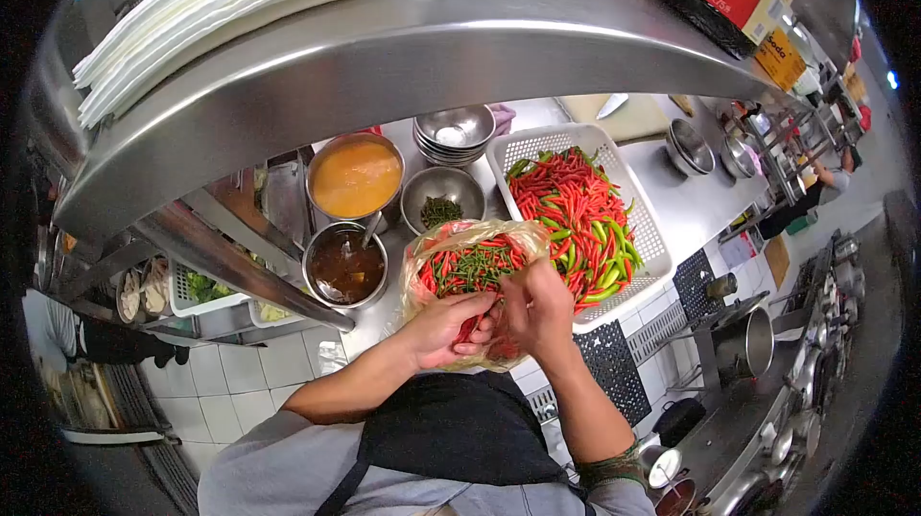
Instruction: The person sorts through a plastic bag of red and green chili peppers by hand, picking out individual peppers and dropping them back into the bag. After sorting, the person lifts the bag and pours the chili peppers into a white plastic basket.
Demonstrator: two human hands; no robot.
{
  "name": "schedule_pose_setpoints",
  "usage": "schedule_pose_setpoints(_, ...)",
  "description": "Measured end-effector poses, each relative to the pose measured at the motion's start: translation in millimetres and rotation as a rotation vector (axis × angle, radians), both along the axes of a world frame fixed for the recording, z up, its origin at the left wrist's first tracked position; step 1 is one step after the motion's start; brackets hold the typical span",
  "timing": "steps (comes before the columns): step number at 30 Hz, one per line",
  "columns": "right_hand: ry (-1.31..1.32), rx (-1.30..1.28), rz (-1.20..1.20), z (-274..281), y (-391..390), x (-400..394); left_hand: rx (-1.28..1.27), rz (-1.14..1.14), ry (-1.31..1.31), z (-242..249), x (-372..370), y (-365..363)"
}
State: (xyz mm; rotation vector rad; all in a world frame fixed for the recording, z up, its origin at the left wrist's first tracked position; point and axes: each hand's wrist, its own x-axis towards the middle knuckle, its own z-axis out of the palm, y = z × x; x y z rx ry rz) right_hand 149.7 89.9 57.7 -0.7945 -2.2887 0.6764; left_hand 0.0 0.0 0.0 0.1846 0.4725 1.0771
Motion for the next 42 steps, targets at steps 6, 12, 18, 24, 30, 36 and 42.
schedule_pose_setpoints(6,-0.334,0.097,-0.095,-17.7,39.7,-7.7,-0.004,0.157,0.076,14.8,-12.8,-5.8)
schedule_pose_setpoints(12,-0.465,0.152,-0.213,-29.5,53.5,-21.2,0.045,0.191,0.074,20.7,-19.8,-9.1)
schedule_pose_setpoints(18,-0.513,0.065,-0.093,-26.6,59.6,-20.6,0.036,0.193,0.071,21.4,-23.1,-7.7)
schedule_pose_setpoints(24,-0.342,0.047,0.077,-0.3,44.2,-6.6,0.037,0.188,0.192,16.3,-26.6,-6.7)
schedule_pose_setpoints(30,0.158,-0.657,0.097,16.3,20.8,-6.1,0.062,0.241,0.259,17.3,-22.0,-4.4)
schedule_pose_setpoints(36,0.241,-0.724,0.206,15.7,2.4,-8.7,0.098,0.183,0.222,29.6,-14.1,-9.2)
schedule_pose_setpoints(42,0.154,-0.286,0.149,4.5,1.7,-7.5,0.05,0.121,0.044,16.6,-0.6,-10.1)
